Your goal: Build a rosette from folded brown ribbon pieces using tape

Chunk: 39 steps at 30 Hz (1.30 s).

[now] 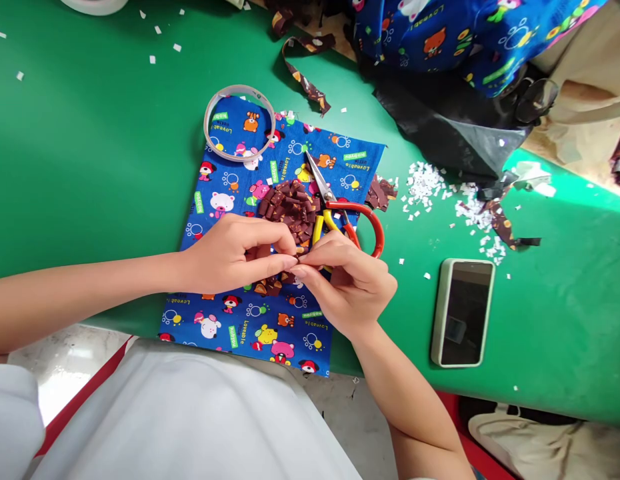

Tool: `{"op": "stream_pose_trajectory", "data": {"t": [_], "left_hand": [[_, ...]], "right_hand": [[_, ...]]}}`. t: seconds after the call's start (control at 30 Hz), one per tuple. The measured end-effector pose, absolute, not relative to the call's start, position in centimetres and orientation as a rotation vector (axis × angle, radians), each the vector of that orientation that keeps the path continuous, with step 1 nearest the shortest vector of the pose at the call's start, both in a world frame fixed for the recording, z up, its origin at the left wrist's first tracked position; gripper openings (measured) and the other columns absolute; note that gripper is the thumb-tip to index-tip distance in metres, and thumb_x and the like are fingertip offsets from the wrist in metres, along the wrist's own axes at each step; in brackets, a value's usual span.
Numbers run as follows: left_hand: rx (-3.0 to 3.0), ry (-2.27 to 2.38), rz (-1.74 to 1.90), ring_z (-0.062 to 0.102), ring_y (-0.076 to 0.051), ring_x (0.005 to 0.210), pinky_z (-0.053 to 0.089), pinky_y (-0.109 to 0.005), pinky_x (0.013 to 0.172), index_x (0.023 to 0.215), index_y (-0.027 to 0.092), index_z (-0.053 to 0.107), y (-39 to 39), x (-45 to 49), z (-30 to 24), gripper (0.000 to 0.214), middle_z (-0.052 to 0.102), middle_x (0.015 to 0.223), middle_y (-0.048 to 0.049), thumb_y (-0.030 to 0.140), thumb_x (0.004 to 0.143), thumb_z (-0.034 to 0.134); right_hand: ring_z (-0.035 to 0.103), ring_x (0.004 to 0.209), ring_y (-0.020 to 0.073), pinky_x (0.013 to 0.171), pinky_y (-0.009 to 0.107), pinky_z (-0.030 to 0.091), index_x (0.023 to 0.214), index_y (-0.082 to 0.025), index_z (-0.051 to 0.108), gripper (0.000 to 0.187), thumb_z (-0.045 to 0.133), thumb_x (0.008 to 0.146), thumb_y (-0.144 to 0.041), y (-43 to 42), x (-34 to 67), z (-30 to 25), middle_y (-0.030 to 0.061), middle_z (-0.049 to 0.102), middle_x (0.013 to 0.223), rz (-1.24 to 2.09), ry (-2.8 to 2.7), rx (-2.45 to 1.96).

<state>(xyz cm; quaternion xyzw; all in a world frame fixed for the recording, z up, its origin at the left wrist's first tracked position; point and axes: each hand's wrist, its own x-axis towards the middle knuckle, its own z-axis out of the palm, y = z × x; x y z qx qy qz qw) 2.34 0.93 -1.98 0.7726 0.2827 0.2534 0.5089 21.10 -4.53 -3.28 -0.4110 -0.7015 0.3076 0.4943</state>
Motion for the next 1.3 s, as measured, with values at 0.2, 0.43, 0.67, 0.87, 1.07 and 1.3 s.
{"op": "stream_pose_trajectory", "data": {"t": [0.2,0.43,0.67,0.87,1.07,1.3], "left_hand": [[1.956,0.725,0.620,0.048,-0.004,0.053,0.037,-0.016,0.055,0.078,0.016,0.062,0.8,2.5,-2.1,0.014,0.063,0.065,0.0047,0.023,0.089,0.057],[2.078,0.701,0.662,0.054,-0.006,0.061,0.042,-0.017,0.061,0.084,0.016,0.062,0.5,2.5,-2.3,0.013,0.066,0.073,0.0019,0.019,0.092,0.052],[1.882,0.743,0.684,0.054,-0.004,0.057,0.045,-0.016,0.058,0.092,0.016,0.059,0.3,2.3,-2.0,0.012,0.064,0.072,0.0031,0.022,0.092,0.049],[1.538,0.758,0.746,0.061,-0.005,0.065,0.047,-0.015,0.056,0.091,0.016,0.054,0.3,2.3,-2.0,0.012,0.066,0.077,-0.0001,0.027,0.093,0.049],[1.459,0.794,0.742,0.058,-0.005,0.062,0.044,-0.016,0.051,0.091,0.017,0.053,0.6,2.3,-2.1,0.007,0.064,0.077,-0.0002,0.021,0.092,0.047],[1.476,0.789,0.773,0.051,-0.002,0.052,0.043,-0.015,0.047,0.090,0.017,0.054,0.6,2.3,-2.2,0.008,0.063,0.074,0.0024,0.019,0.093,0.047]], "right_hand": [[0.055,0.060,0.0111,0.054,0.027,0.045,0.083,-0.020,0.063,0.012,0.071,0.080,-0.013,-4.7,20.6,-3.0,0.0001,0.067,0.070,0.659,-1.718,-1.113],[0.048,0.058,0.0096,0.052,0.025,0.040,0.080,-0.020,0.055,0.011,0.059,0.086,-0.011,-5.0,20.3,-2.6,-0.0015,0.057,0.066,0.614,-1.769,-1.238],[0.046,0.058,0.0103,0.056,0.027,0.039,0.080,-0.021,0.053,0.011,0.055,0.089,-0.014,-4.8,21.1,-2.9,-0.0015,0.056,0.068,0.594,-1.679,-1.275],[0.043,0.057,0.0132,0.055,0.030,0.038,0.079,-0.022,0.056,0.010,0.057,0.084,-0.014,-4.1,21.8,-1.4,-0.0021,0.056,0.059,0.700,-1.928,-0.986],[0.038,0.061,0.0144,0.059,0.031,0.034,0.077,-0.022,0.054,0.012,0.064,0.081,-0.016,-3.9,21.7,-2.2,-0.0034,0.058,0.058,0.310,-2.248,-1.058],[0.041,0.063,0.0148,0.060,0.030,0.032,0.082,-0.023,0.056,0.010,0.062,0.084,-0.016,-3.7,21.9,-3.1,-0.0023,0.056,0.060,0.103,-2.311,-1.050]]}}
